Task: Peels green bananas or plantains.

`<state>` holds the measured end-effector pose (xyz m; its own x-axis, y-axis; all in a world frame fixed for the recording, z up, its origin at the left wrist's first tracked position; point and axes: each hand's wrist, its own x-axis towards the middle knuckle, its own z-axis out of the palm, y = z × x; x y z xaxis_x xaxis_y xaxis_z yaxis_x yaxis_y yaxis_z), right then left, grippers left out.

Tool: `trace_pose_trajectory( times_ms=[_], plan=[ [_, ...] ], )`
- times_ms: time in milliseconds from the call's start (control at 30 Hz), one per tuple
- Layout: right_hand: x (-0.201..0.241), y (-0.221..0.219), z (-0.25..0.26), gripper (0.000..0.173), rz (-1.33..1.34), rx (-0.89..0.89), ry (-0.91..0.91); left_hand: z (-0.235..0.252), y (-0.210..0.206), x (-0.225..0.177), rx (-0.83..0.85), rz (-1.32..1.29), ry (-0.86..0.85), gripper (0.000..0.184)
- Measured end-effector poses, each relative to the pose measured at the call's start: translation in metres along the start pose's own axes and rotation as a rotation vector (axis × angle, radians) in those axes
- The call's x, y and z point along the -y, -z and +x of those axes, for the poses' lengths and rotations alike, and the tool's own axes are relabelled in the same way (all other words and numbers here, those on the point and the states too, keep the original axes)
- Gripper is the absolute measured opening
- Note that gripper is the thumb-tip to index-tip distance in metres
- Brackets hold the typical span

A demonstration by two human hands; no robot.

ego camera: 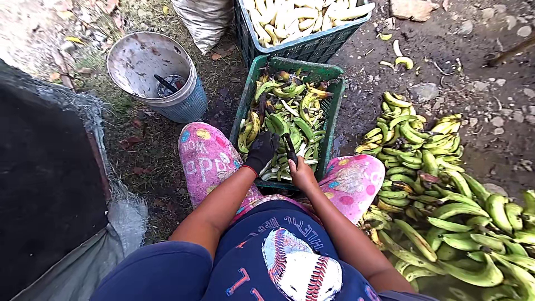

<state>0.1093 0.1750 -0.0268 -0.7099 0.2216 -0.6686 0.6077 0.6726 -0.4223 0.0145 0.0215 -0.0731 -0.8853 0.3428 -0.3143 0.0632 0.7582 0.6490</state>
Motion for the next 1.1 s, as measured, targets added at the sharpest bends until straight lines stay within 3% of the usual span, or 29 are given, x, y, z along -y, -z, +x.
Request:
trace_pose_trajectory(
  times_ms=[133, 267, 533, 700, 867, 1100],
  plan=[
    [0.009, 0.000, 0.003, 0.049, -0.001, 0.034, -0.037, -0.003, -0.009, 0.014, -0.034, -0.017, -0.074, 0.040],
    [0.024, 0.007, 0.020, 0.053, 0.160, 0.179, -0.170, 0.011, 0.017, -0.022, 0.115, 0.094, 0.005, 0.046],
    [0.028, 0.008, -0.008, 0.047, 0.542, 0.230, -0.262, 0.012, 0.015, -0.027, 0.030, 0.031, 0.100, 0.046],
    [0.027, -0.025, 0.013, 0.051, 0.351, 0.096, -0.184, 0.014, 0.021, -0.028, 0.047, -0.086, 0.181, 0.042],
    [0.028, -0.019, 0.005, 0.049, 0.383, 0.055, -0.089, 0.021, 0.030, -0.025, -0.049, -0.266, 0.285, 0.044],
    [0.035, -0.012, -0.011, 0.047, 0.157, -0.066, 0.005, 0.028, 0.041, -0.026, -0.126, -0.354, 0.261, 0.050]
  ],
)
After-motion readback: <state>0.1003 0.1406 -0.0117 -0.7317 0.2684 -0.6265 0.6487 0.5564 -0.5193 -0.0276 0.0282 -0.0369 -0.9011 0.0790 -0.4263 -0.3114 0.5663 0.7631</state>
